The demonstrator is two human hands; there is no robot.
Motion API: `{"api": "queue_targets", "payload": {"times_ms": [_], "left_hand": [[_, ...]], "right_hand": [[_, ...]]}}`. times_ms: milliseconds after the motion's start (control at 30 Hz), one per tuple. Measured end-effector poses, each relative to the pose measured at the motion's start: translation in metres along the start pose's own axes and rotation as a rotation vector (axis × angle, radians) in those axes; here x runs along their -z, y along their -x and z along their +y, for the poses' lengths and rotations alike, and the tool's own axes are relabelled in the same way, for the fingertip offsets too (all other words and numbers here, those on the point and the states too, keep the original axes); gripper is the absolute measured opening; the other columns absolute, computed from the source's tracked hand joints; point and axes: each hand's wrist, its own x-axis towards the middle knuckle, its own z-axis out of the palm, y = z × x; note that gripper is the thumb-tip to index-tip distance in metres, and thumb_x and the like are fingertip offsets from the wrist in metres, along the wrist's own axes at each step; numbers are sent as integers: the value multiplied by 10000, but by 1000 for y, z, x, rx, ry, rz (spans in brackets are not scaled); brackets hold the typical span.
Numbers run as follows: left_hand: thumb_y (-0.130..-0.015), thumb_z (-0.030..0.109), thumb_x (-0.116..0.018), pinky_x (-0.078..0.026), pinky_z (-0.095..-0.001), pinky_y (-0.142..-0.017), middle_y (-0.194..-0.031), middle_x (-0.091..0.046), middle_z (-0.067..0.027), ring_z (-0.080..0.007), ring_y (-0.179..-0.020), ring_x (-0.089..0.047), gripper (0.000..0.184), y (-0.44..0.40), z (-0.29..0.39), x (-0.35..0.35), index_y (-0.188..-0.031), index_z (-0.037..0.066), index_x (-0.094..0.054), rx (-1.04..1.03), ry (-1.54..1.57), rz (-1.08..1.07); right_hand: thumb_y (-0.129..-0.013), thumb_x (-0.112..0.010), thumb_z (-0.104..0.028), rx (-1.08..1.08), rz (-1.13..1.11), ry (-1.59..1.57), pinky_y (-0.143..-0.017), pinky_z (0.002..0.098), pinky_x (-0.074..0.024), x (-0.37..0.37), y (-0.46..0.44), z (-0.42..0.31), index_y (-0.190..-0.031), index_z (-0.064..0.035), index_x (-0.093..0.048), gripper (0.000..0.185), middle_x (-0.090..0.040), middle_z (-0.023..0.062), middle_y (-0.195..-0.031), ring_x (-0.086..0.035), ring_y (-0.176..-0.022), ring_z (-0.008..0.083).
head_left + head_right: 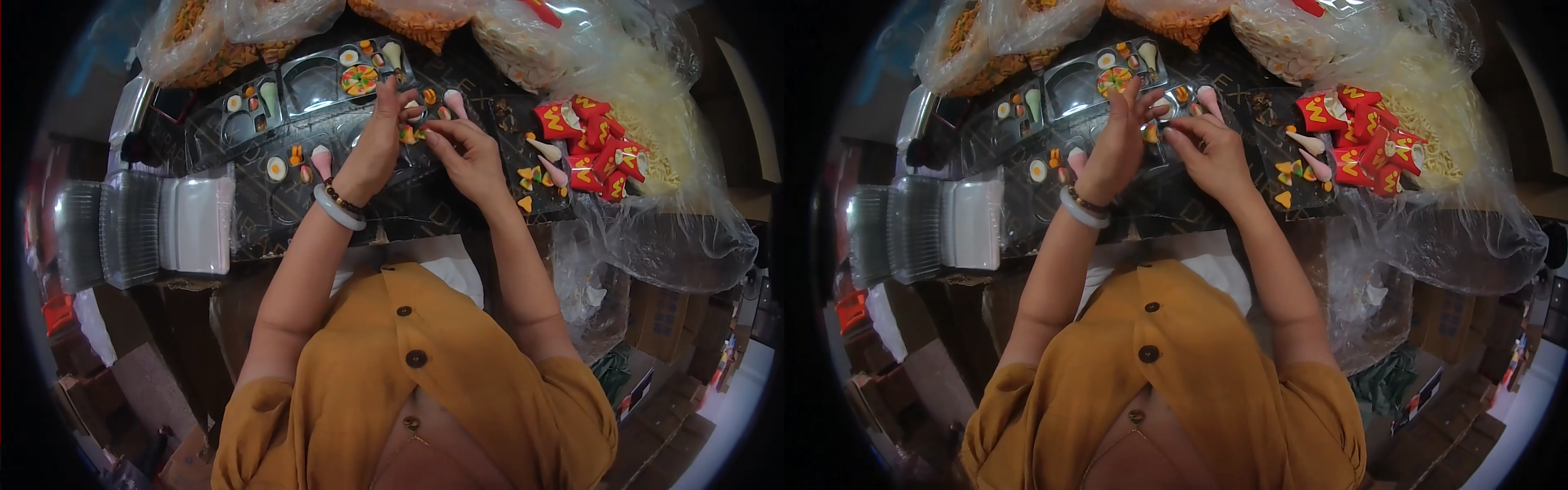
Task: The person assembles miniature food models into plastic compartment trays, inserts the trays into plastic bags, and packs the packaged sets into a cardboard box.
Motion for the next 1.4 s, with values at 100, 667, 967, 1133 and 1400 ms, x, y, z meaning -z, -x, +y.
{"api": "queue_targets", "payload": {"times_ms": [100,667,967,1133,1400], "left_hand": [[-838,721,-234,-291,-336,-1020,-1417,-270,-195,-246,-1226,-373,937,8,6,-11,-1434,19,-58,68,64,8],[-708,68,-675,-405,-405,-866,-1135,-542,-152,-333,-1057,-506,319,54,-17,14,-1005,10,-574,-435,-1235,-44],[-717,19,-631,-429,-389,-870,-1055,-595,-145,-317,-1019,-546,188,44,-5,24,-902,10,-596,-450,-1202,-206],[-722,9,-619,-411,-415,-909,-1050,-599,-129,-314,-1017,-550,164,39,1,34,-884,19,-596,-475,-1255,-285],[-714,-3,-594,-401,-413,-916,-1040,-570,-109,-283,-1029,-534,451,32,14,32,-1158,52,-535,-505,-1324,-342]], "right_hand": [[-787,-678,-97,-6,-78,42,-624,245,-466,-4,1,-2,-915,-25,-676,146,-623,69,-800,-597,-697,138],[-731,-674,-80,372,-43,570,-677,340,-391,-3,1,19,-819,-98,-658,91,-589,23,-779,-581,-747,215],[-724,-691,-96,430,-65,655,-655,327,-405,-6,1,22,-870,-100,-650,152,-588,19,-770,-586,-741,215],[-724,-694,-124,366,36,565,-660,345,-404,5,5,17,-862,-95,-653,147,-569,34,-773,-578,-750,215],[-736,-682,-127,319,60,693,-690,348,-397,8,16,16,-842,-88,-665,114,-551,33,-780,-553,-761,219]]}}
